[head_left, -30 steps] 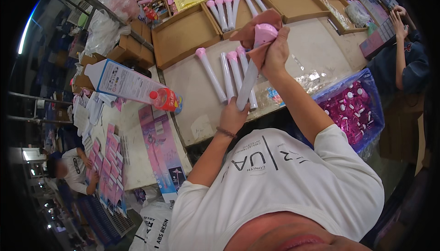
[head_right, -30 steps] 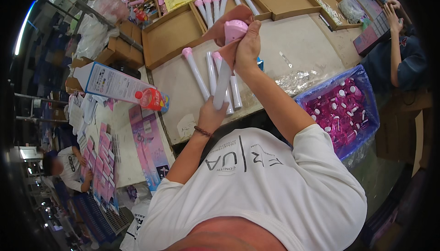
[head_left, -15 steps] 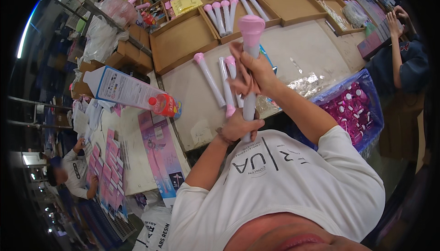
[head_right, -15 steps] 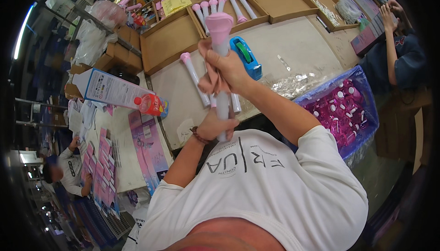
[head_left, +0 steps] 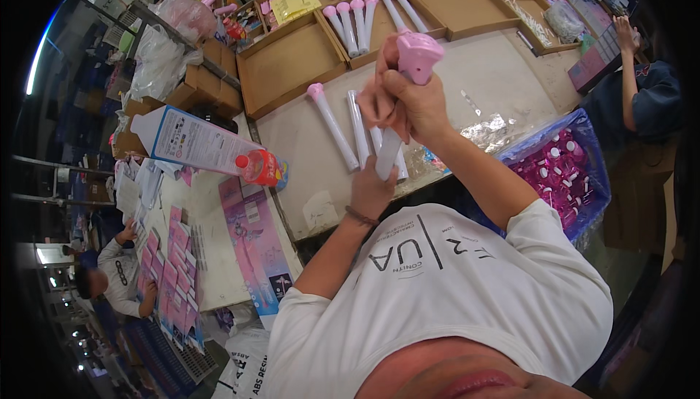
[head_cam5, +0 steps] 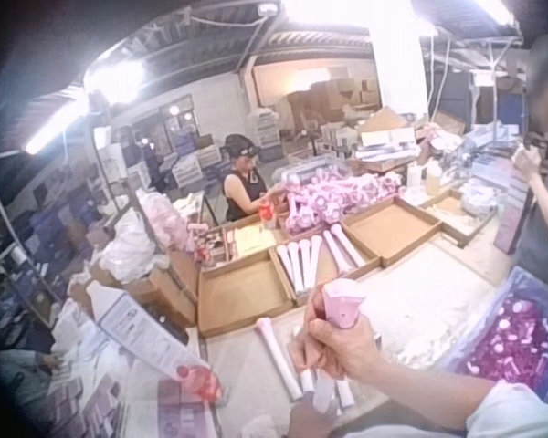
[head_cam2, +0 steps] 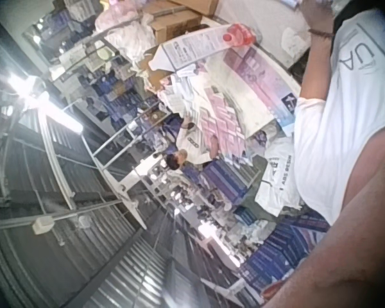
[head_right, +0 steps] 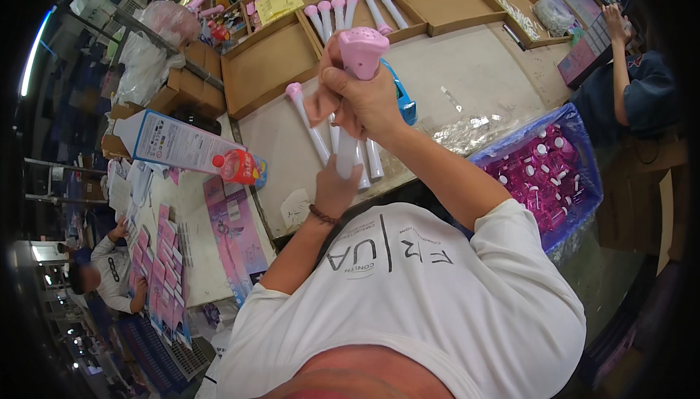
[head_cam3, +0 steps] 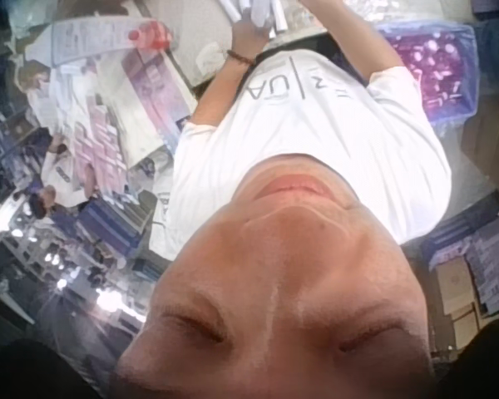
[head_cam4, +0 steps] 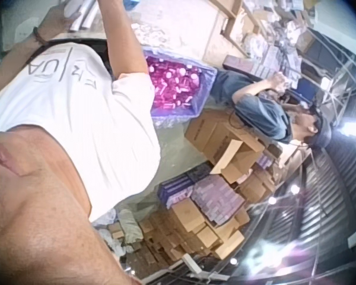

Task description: The person assembles pink-topped batons by inserting the pink heads into white tubes, then wraps each assembled baton with clear plastic film and secures it with tape. The person handles multiple batons one at a time, placing finished units into cardboard trays on the table.

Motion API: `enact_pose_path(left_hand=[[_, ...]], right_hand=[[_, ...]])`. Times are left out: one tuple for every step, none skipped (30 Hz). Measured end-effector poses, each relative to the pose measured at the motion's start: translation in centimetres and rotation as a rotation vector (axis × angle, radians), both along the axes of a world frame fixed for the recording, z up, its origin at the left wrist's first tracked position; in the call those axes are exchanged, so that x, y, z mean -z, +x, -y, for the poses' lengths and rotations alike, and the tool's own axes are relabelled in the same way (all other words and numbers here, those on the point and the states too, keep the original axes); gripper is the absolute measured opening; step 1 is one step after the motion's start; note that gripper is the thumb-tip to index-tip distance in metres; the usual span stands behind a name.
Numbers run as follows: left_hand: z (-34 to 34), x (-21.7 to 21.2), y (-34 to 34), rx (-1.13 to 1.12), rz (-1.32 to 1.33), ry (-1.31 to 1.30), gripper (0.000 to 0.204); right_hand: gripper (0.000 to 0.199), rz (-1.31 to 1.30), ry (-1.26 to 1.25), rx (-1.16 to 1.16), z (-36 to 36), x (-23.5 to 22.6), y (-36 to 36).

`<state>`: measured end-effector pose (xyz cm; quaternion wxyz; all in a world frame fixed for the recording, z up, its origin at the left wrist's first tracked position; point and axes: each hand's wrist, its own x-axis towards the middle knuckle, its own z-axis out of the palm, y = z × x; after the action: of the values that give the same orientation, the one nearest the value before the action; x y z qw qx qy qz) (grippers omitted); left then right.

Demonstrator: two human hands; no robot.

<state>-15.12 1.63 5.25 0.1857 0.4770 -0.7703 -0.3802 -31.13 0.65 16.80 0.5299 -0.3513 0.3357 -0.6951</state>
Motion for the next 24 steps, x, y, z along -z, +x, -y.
enact_pose_path(left_hand=[[-0.4,0.1,-0.5,-0.018,-0.014,0.016,0.034],[-0.6,0.1,-0.8,-0.011,-0.164,-0.075,0.035],[-0.7,0.0,-1.0,0.014,-0.265,-0.115,0.037],[-0.4,-0.2,-1.0,0.029,-0.391,-0.175,0.039],[0.0,-0.5,-0.6,0.099,-0.249,0.041,0.041],[0.7,-0.9,-0.1,0.196,-0.187,0.132,0.045],[1.3,-1.4,0.5,0.296,-0.178,0.172,0.048],[1.9,-1.8,1.2,0.432,-0.186,0.207,0.052],[3.5,-2.4,2.3,0.506,0.146,0.299,0.065],[4.9,-2.7,2.8,0.356,-0.151,0.301,0.063],[5.9,-2.9,3.0,0.201,-0.442,0.298,0.061],[6.4,-2.9,3.1,-0.018,-0.659,0.338,0.059],[6.8,-2.7,2.8,0.058,-0.811,0.400,0.059],[7.2,-2.6,2.1,0.092,-0.908,0.488,0.059],[7.2,-2.4,1.5,0.150,-1.053,0.564,0.060],[7.2,-2.4,0.8,0.114,-1.020,0.519,0.060],[7.2,-2.6,0.7,0.076,-0.957,0.527,0.056],[7.1,-3.0,0.5,0.130,-0.975,0.504,0.051],[7.7,-3.8,0.9,0.069,-1.057,0.516,0.045],[8.4,-4.8,1.6,0.012,-1.105,0.543,0.040],[9.7,-6.2,2.6,-0.101,-1.318,0.608,0.033],[10.9,-7.6,3.8,0.046,-1.438,0.560,0.027],[10.8,-8.3,4.4,0.033,-1.446,0.523,0.027],[10.6,-8.8,4.9,-0.070,-1.426,0.498,0.026]], right_hand=[[0.022,-0.030,0.083,0.009,0.2,0.8,0.5],[0.020,-0.119,0.040,0.094,0.5,1.8,1.5],[0.019,-0.206,0.036,0.197,0.8,3.0,2.6],[0.017,-0.290,0.107,0.293,0.9,4.2,3.5],[0.014,-0.059,0.257,0.080,0.4,4.9,2.8],[0.013,-0.070,0.242,0.055,0.6,5.5,2.6],[0.013,-0.087,0.260,0.044,0.7,5.8,2.2],[0.013,-0.106,0.278,0.032,0.8,5.9,1.8],[0.014,-0.186,0.257,-0.014,0.6,5.7,1.1],[0.014,-0.272,0.242,-0.025,0.5,5.4,0.8],[0.014,-0.361,0.226,-0.059,0.3,5.1,0.6],[0.014,-0.460,0.300,-0.071,0.2,4.9,1.0],[0.016,-0.526,0.422,-0.202,-0.2,4.6,1.1],[0.016,-0.605,0.389,-0.274,-0.5,4.6,1.9],[0.017,-0.687,0.353,-0.305,-0.7,4.7,2.9],[0.018,-0.765,0.343,-0.373,-1.0,4.9,3.7],[0.020,-0.632,0.406,-0.430,-1.3,4.9,3.6],[0.022,-0.686,0.398,-0.441,-1.7,5.1,3.6],[0.023,-0.733,0.421,-0.491,-2.3,5.2,3.3],[0.025,-0.782,0.473,-0.527,-2.7,5.5,2.8],[0.032,-0.862,0.495,-0.571,-3.8,5.6,1.8],[0.033,-0.745,0.476,-0.555,-4.7,6.1,1.2],[0.035,-0.640,0.458,-0.543,-5.4,6.7,0.6],[0.036,-0.532,0.439,-0.527,-6.1,7.6,0.0]])
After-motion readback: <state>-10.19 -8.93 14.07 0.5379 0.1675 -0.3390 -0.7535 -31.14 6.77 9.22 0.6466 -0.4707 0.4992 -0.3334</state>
